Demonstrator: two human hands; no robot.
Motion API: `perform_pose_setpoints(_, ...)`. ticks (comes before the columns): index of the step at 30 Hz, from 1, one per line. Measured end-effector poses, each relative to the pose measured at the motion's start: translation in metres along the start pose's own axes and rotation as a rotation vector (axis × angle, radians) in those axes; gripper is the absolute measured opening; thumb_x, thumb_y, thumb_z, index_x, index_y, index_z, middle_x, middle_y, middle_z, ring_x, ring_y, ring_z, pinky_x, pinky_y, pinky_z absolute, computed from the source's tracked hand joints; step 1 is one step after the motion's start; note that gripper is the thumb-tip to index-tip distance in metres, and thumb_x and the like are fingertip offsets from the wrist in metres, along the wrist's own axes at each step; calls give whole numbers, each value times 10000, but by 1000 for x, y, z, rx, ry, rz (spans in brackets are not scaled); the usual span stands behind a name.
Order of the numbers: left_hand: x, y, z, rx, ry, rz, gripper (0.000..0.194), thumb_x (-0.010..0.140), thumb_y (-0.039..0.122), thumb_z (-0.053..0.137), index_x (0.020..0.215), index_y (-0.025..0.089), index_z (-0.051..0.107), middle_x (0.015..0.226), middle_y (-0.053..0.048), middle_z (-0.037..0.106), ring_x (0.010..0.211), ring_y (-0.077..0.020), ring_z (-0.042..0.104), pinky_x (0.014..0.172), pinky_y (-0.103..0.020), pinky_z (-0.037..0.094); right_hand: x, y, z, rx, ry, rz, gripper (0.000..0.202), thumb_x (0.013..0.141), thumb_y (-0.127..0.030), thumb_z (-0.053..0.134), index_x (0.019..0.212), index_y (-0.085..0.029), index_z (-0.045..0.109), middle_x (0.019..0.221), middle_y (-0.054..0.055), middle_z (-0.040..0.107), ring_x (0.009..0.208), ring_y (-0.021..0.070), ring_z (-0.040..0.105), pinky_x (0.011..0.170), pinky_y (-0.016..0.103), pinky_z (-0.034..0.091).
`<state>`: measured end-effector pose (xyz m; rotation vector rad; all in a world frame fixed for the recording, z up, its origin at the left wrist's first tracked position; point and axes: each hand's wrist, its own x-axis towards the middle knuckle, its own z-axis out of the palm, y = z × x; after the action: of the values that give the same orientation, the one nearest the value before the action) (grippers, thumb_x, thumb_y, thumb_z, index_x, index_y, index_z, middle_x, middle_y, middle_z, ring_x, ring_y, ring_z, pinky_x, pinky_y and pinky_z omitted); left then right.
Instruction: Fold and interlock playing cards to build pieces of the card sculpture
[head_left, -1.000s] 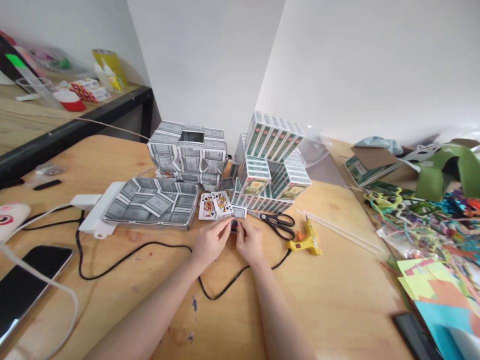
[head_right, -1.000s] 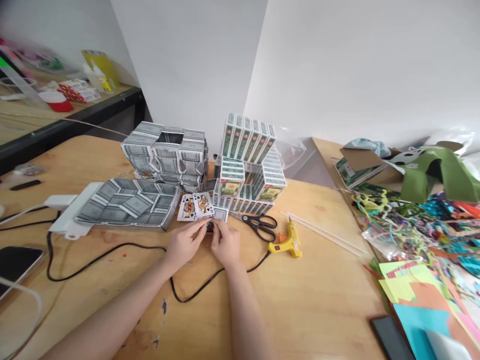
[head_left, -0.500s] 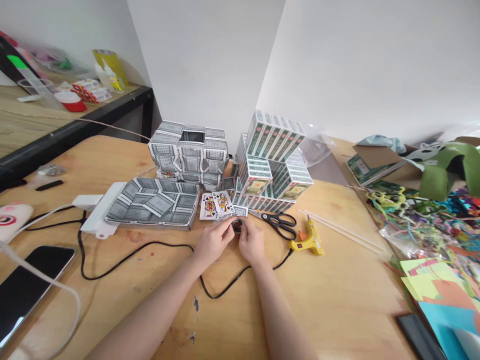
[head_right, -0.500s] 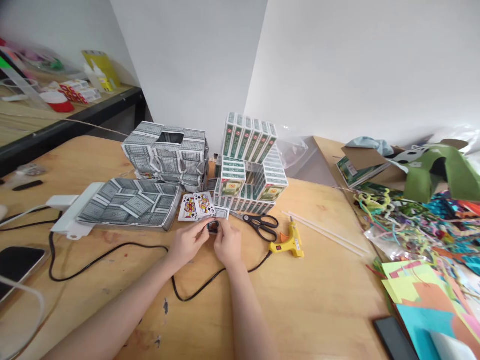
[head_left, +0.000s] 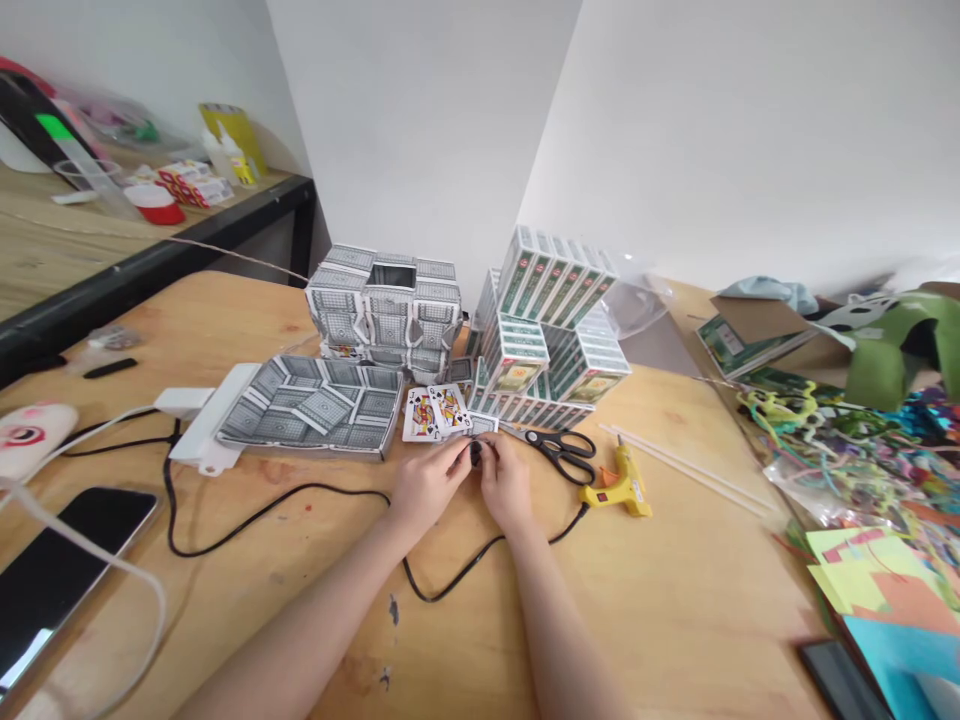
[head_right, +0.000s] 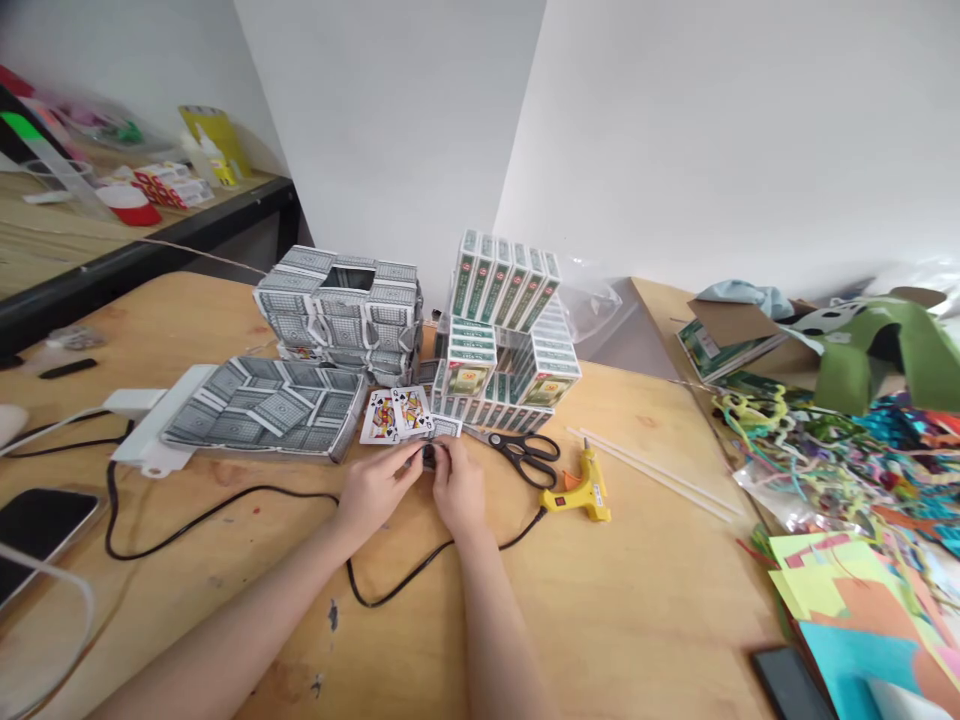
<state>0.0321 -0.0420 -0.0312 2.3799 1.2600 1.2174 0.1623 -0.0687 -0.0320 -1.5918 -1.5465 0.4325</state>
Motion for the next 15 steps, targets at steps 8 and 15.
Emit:
perform_pose_setpoints(8, -1, 2, 1, 90, -29, 16, 240, 779, 177, 462, 922, 187, 654, 753, -26, 704, 601, -130, 632, 591, -216, 484, -4, 0, 4, -140, 77, 1, 259, 850, -182, 335, 953, -193, 572, 811, 51, 653, 721, 170, 613, 653, 256, 453)
perform_pose_setpoints(15, -3, 3, 1, 96, -38, 16, 287, 758, 149, 456, 970, 187, 646, 696, -15, 699, 560, -134, 616, 556, -230, 465, -5, 0, 4, -126, 80, 28, 311, 796, -118, 335, 980, -185, 576, 779, 48, 651, 685, 170, 611, 632, 260, 460)
